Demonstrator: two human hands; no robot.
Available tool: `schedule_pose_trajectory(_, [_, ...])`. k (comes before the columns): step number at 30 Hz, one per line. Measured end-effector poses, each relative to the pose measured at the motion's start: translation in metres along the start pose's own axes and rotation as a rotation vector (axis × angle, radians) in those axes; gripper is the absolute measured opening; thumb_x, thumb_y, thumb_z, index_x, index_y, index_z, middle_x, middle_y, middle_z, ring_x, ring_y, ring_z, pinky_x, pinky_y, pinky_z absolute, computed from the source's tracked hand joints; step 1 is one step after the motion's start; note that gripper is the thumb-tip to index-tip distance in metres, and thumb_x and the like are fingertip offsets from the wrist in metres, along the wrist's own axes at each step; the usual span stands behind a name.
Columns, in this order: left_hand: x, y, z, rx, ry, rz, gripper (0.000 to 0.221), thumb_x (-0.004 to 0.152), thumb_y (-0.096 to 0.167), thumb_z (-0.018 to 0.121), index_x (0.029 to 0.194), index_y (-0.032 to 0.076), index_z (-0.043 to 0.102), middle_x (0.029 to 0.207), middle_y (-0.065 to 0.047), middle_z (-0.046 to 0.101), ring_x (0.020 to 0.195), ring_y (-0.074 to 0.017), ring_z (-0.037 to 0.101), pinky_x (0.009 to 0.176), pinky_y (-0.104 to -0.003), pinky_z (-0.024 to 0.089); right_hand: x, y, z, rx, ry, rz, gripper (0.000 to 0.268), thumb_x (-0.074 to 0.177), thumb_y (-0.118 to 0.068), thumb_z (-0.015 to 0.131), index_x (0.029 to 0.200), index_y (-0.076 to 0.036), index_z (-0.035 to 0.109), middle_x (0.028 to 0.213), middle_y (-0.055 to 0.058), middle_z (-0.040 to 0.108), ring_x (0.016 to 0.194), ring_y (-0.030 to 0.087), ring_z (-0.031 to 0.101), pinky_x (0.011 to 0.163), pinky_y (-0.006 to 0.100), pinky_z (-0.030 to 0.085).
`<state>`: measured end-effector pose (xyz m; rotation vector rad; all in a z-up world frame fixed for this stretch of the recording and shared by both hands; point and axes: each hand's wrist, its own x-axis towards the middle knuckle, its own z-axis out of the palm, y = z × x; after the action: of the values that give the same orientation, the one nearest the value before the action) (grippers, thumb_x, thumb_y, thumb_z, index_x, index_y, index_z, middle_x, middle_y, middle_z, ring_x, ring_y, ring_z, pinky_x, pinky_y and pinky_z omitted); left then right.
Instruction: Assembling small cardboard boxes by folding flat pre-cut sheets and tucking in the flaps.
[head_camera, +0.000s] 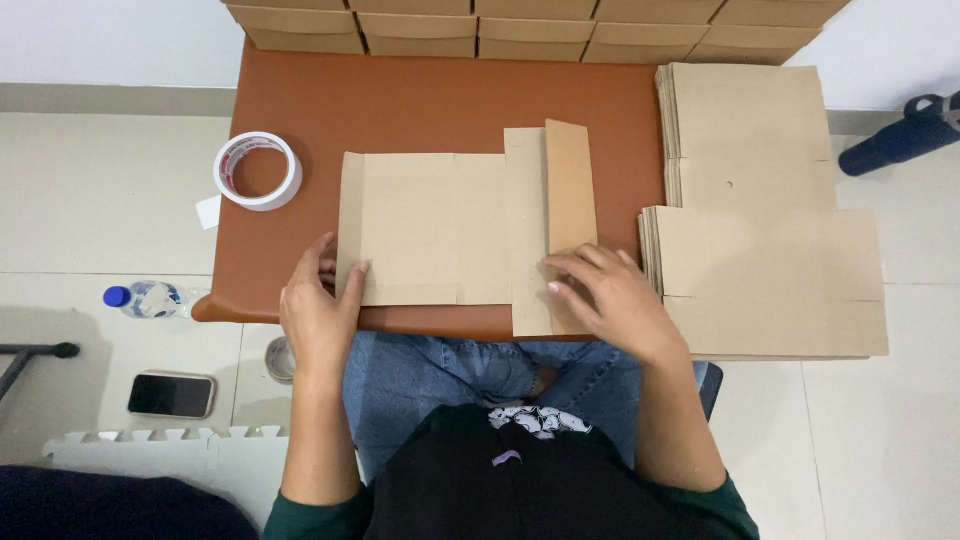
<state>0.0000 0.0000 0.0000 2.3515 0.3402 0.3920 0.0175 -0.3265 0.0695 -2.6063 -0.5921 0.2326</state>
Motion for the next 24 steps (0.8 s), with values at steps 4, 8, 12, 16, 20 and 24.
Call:
schedule_pose_trajectory(4, [-0.002,0.007,-0.002,0.02,-0.007,-0.006,0.061,0.08,0.021,0.087,0.134,0.003,0.065,0.096,-0.013,0.071,0.092,-0.0297,0.07,0.095,-0.039,0.039,0.003,0.016,0.04,-0.049,0.084,-0.082,0.039,0.095,-0.031,0.064,0.13,-0.015,0.066,0.126,0.013,0.058,0.12,0.035,0.054,0.096,0.048,0.044])
schedule_pose_trajectory(8, [0.001,-0.006,0.008,-0.168,0.032,0.002,0.042,0.085,0.016,0.083,0.123,0.004,0.07,0.096,-0.012,0.068,0.094,-0.0266,0.069,0.095,-0.035,0.043,0.005,0.01,0.054,-0.044,0.062,-0.142,0.048,0.098,-0.038,0.058,0.144,-0.026,0.056,0.149,0.018,0.045,0.144,0.041,0.033,0.11,0.055,0.028])
schedule_pose_trajectory(12, [0.0,0.014,0.013,-0.731,-0.033,0.259,0.055,0.091,-0.001,0.068,0.144,0.001,0.053,0.136,-0.016,0.047,0.136,-0.033,0.049,0.113,-0.046,0.043,0.007,0.017,0.059,-0.059,0.047,-0.14,0.045,0.101,-0.042,0.051,0.145,-0.032,0.054,0.154,0.015,0.042,0.147,0.039,0.03,0.113,0.055,0.026])
schedule_pose_trajectory(16, [-0.02,0.074,0.03,-0.896,-0.207,0.437,0.082,0.094,0.015,0.06,0.161,0.002,0.016,0.166,-0.021,0.018,0.155,-0.0408,0.012,0.125,-0.055,0.021,0.008,0.012,0.048,-0.001,0.023,-0.132,0.042,0.104,-0.035,0.044,0.142,-0.027,0.058,0.152,0.018,0.045,0.145,0.042,0.033,0.111,0.057,0.028])
schedule_pose_trajectory(20, [-0.027,0.089,0.068,-0.298,-0.328,0.633,0.091,0.084,-0.005,0.058,0.16,-0.004,0.008,0.164,-0.032,0.015,0.152,-0.048,0.015,0.124,-0.056,0.016,0.004,0.016,0.043,0.39,0.053,-0.034,0.055,0.105,-0.032,0.034,0.156,-0.01,0.03,0.153,0.025,0.042,0.145,0.045,0.033,0.113,0.06,0.029])
schedule_pose_trajectory(24, [-0.031,0.079,0.095,0.132,-0.486,0.727,0.082,0.087,0.009,0.058,0.161,0.003,0.023,0.163,-0.029,0.021,0.153,-0.0431,0.014,0.125,-0.051,0.009,-0.004,0.018,0.037,0.714,0.241,0.075,0.057,0.106,-0.034,0.024,0.158,-0.01,0.019,0.15,0.028,0.043,0.143,0.046,0.036,0.118,0.06,0.024])
